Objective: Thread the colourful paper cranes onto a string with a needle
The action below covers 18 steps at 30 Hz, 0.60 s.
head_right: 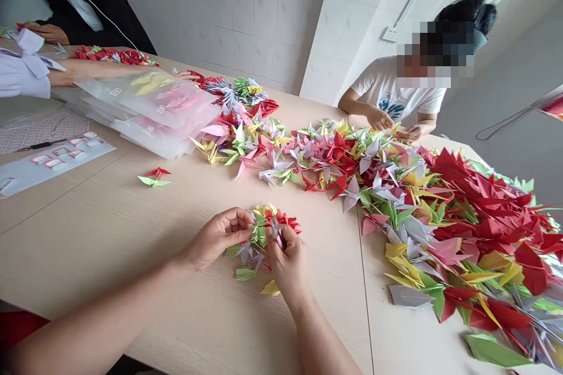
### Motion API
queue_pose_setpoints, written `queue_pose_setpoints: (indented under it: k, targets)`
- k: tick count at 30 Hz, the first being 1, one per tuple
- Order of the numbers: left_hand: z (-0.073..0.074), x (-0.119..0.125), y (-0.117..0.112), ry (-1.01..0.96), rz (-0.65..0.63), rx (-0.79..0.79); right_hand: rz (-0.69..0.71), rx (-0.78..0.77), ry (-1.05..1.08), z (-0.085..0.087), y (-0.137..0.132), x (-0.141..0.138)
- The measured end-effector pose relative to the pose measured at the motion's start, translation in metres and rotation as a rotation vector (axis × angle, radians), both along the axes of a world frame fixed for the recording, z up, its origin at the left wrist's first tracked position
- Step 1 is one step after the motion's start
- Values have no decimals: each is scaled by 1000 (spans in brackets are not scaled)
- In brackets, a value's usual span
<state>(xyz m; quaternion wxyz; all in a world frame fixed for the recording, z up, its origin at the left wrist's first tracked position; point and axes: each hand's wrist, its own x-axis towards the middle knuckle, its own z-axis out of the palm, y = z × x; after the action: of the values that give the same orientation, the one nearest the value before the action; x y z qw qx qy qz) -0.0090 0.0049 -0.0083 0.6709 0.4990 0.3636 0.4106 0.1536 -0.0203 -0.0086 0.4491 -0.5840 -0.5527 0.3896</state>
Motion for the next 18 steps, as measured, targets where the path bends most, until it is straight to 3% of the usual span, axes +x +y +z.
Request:
queue_pose_setpoints:
  k: [18]
  targets:
    - [-2,-1,4,-108,21,-100,14,-45,79,0,2,3]
